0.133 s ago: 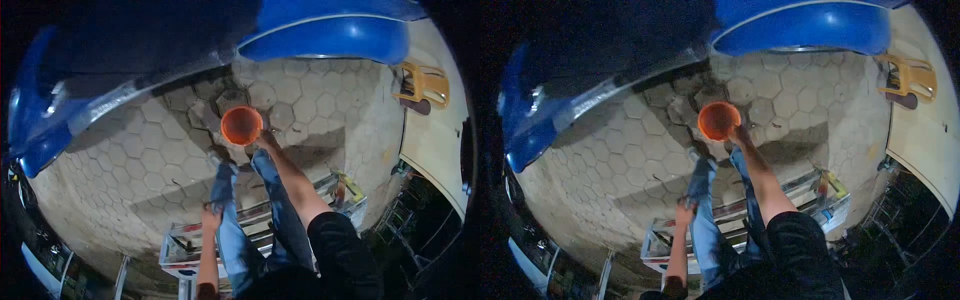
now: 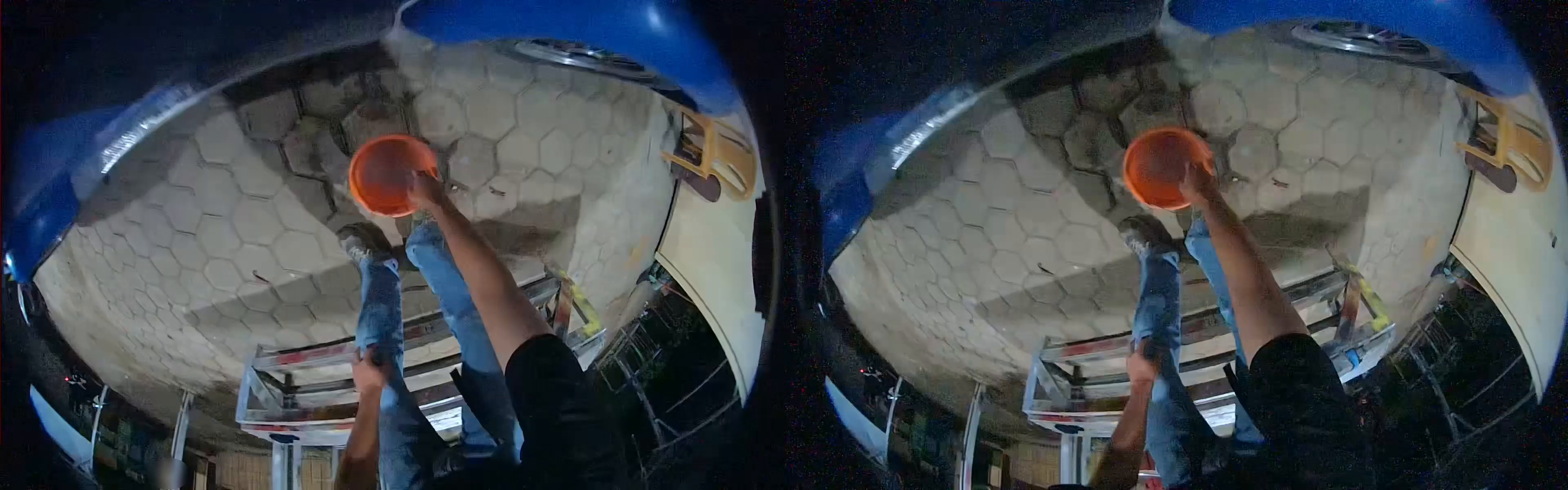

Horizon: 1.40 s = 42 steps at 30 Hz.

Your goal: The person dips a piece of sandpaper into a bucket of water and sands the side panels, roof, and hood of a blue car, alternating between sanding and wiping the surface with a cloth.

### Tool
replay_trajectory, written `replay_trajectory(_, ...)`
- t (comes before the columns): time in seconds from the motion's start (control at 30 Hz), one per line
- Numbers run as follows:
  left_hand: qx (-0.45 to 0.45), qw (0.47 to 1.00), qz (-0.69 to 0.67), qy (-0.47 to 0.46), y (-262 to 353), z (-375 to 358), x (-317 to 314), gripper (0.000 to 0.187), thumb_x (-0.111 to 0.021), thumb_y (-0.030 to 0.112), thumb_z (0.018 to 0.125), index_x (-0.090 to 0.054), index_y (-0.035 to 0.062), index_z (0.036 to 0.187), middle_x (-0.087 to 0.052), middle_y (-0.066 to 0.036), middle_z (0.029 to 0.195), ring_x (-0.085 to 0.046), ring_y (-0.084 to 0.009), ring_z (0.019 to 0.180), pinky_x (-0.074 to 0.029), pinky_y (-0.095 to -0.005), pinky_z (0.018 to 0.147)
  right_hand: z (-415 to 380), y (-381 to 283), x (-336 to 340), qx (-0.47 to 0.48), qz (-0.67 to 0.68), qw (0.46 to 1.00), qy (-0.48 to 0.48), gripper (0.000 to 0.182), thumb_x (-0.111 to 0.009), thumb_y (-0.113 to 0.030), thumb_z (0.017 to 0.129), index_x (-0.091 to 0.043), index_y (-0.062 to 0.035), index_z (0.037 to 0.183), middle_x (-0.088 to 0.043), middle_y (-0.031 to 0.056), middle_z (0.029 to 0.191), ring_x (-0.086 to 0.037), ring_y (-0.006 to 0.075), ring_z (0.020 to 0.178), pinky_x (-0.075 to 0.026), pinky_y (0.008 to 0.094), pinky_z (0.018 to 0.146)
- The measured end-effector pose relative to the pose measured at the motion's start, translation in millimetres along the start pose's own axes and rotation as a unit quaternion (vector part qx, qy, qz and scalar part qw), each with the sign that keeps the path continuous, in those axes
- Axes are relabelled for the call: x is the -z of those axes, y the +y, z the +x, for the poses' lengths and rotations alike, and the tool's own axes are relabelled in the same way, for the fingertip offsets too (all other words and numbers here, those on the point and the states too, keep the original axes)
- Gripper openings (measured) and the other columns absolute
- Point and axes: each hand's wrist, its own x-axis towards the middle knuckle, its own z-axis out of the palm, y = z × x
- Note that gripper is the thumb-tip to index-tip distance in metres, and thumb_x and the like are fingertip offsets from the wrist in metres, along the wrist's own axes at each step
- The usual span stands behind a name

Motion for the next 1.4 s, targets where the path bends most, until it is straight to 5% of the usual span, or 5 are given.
replay_trajectory(0.47, 0.148, 0.987, 0.056, 0.018, -4, -40, 12, 0.05, -0.079, 0.028, 0.082, -0.067, 0.0199, 0.13, -0.06, -0.02, 0.134, -0.061, -0.0456, 0.118, -0.053, -0.0538, 0.096, 153, 4, -230, 0.007, -0.101, 0.993, 0.057, 0.032, -0.054, -0.013, 0.094, -0.076, -0.0002, 0.113, -0.075, 0.0246, 0.112, -0.073, 0.0426, 0.105, -0.056, 0.0522, 0.094)
replay_trajectory(0.9, 0.076, 0.992, 0.086, 0.058, 30, 3, 53, 0.038, -0.072, 0.03, 0.083, -0.074, 0.0158, 0.118, -0.063, -0.023, 0.134, -0.06, -0.0443, 0.122, -0.054, -0.0553, 0.096, -44, -70, -100, -0.024, 0.494, 0.86, 0.127, 0.026, -0.08, -0.02, 0.087, -0.077, 0.0017, 0.101, -0.073, 0.0125, 0.087, -0.07, 0.0214, 0.079, -0.055, 0.035, 0.072)
replay_trajectory(1.13, 0.095, 0.993, 0.063, 0.014, 32, 5, 62, 0.036, -0.07, 0.032, 0.083, -0.075, 0.0127, 0.113, -0.07, -0.024, 0.121, -0.064, -0.0436, 0.113, -0.053, -0.0526, 0.1, -77, -57, -69, -0.077, 0.66, 0.747, 0.028, 0.051, -0.072, -0.034, 0.097, -0.061, -0.0051, 0.138, -0.07, 0.0123, 0.116, -0.074, 0.0221, 0.08, -0.061, 0.0391, 0.072)
replay_trajectory(1.23, 0.021, 0.997, 0.069, 0.028, 15, 14, 53, 0.036, -0.068, 0.034, 0.085, -0.076, 0.0141, 0.114, -0.071, -0.025, 0.119, -0.065, -0.0448, 0.113, -0.053, -0.0519, 0.1, -108, -65, -40, -0.142, 0.633, 0.761, 0.008, 0.049, -0.07, -0.043, 0.098, -0.058, -0.0122, 0.134, -0.074, 0.0092, 0.098, -0.071, 0.0202, 0.071, -0.055, 0.0402, 0.067)
replay_trajectory(1.4, 0.01, 0.997, 0.049, -0.061, 45, 30, 90, 0.039, -0.064, 0.036, 0.09, -0.074, 0.0139, 0.121, -0.069, -0.027, 0.126, -0.065, -0.042, 0.12, -0.052, -0.0495, 0.103, -153, -57, 12, -0.108, 0.51, 0.853, -0.027, 0.058, -0.066, -0.051, 0.1, -0.057, -0.0146, 0.144, -0.064, 0.0138, 0.133, -0.07, 0.0271, 0.105, -0.058, 0.0468, 0.082)
